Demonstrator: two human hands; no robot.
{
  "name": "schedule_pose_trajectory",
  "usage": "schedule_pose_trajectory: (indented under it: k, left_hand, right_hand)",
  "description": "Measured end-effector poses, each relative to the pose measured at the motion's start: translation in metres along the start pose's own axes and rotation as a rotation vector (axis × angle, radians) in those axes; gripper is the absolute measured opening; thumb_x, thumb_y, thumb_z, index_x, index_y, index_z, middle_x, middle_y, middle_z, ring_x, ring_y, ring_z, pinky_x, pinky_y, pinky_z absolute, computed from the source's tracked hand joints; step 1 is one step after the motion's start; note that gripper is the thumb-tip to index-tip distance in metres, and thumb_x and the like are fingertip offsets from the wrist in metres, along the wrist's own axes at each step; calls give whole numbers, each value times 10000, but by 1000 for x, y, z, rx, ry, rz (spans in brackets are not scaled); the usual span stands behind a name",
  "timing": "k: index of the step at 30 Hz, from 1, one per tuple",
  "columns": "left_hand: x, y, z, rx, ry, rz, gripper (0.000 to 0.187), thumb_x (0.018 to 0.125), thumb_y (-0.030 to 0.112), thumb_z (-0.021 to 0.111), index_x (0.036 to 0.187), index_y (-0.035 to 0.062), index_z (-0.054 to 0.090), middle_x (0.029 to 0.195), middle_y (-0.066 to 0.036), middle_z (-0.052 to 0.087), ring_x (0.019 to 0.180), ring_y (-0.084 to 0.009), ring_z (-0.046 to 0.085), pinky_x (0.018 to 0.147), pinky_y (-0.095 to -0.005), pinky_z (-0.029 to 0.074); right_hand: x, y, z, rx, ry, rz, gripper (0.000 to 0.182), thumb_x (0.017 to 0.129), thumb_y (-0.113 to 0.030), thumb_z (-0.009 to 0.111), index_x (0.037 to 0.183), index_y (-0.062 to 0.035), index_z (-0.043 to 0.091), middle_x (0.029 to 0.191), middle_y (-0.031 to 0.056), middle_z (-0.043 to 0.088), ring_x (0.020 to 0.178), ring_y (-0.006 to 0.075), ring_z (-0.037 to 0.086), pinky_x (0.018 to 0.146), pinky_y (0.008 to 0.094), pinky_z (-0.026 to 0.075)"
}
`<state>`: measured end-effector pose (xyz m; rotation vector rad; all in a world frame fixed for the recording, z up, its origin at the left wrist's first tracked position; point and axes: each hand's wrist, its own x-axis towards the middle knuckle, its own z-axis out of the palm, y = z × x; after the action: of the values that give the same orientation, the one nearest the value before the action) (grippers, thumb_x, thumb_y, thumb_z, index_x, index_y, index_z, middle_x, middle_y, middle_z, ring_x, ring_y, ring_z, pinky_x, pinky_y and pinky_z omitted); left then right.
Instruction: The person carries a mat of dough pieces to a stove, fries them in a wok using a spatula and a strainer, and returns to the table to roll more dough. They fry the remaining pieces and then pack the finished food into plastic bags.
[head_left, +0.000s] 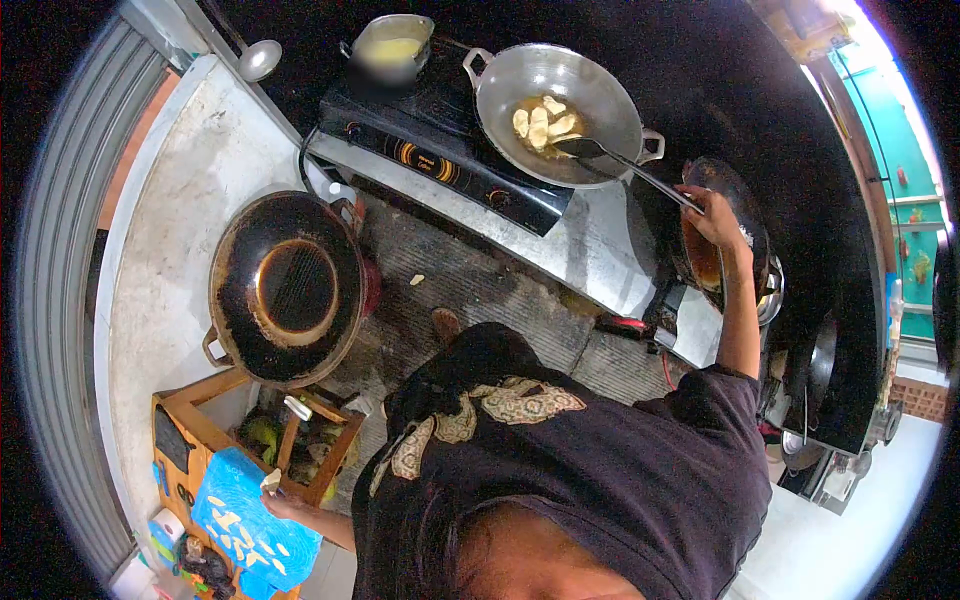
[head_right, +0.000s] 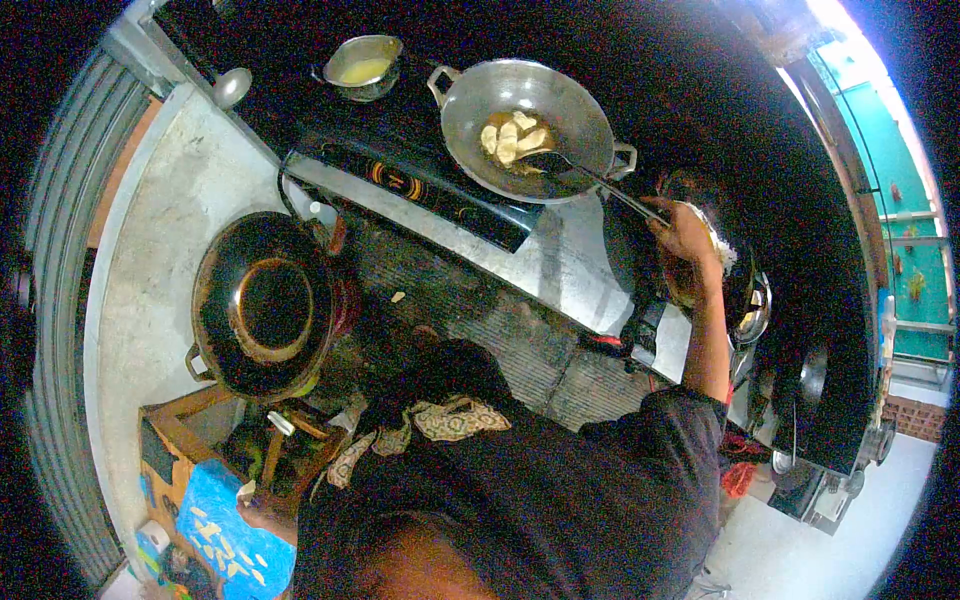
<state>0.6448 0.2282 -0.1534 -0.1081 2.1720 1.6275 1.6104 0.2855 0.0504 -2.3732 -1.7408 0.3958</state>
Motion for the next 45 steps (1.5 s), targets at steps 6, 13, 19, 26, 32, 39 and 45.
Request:
schedule_pose_trajectory:
  k: [6,13,19,26,32,39,45]
  left_hand:
    - [-10,8,-4,24,-41,64,591,812,264,654,1271,-29,424,1222,-202,498,1090,-332,504,884,-471,441]
    - [-2,-1,-14,-23,-20,96,563,840,264,619,1280,-21,415,1206,-196,498,1103,-321,496,914,-432,424]
    - [-28,7,-1,-4,-66,30,540,811,268,662,1242,20,451,1175,-157,524,1027,-300,518,790,-379,434]
    - [-13,6,-6,-49,-11,79,544,774,242,700,1209,20,461,1137,-145,550,964,-295,536,748,-401,442]
    - [29,-20,-22,196,-58,237,538,793,242,673,1228,-4,473,1150,-166,544,1001,-320,532,780,-433,447]
    - [-21,10,4,-49,-62,47,576,825,268,649,1285,-10,440,1167,-169,537,1007,-316,534,741,-429,466]
    - [-24,4,-10,-17,5,63,529,842,264,636,1259,-10,461,1143,-150,545,979,-288,541,683,-384,473]
  right_hand:
    - [20,-10,19,92,68,25,404,790,-88,578,1193,-60,581,1037,178,653,961,259,631,820,339,454]
    - [25,-3,28,129,118,92,415,793,-89,574,1207,-58,569,973,142,662,859,181,607,803,322,456]
    - [38,11,59,171,115,55,396,783,-160,610,1169,-72,589,954,216,648,897,339,638,794,383,482]
    - [40,19,87,169,328,23,393,790,-221,623,1164,-102,604,921,227,643,866,371,628,752,414,494]
    - [54,-8,100,16,344,149,415,805,-157,581,1217,-112,570,997,221,631,871,340,637,746,383,486]
    - [98,-47,117,-135,321,227,465,787,-140,572,1249,-181,541,929,205,645,829,379,623,721,449,499]
    - [96,-44,146,-171,337,146,461,795,-97,571,1249,-171,540,988,196,631,845,372,625,714,449,503]
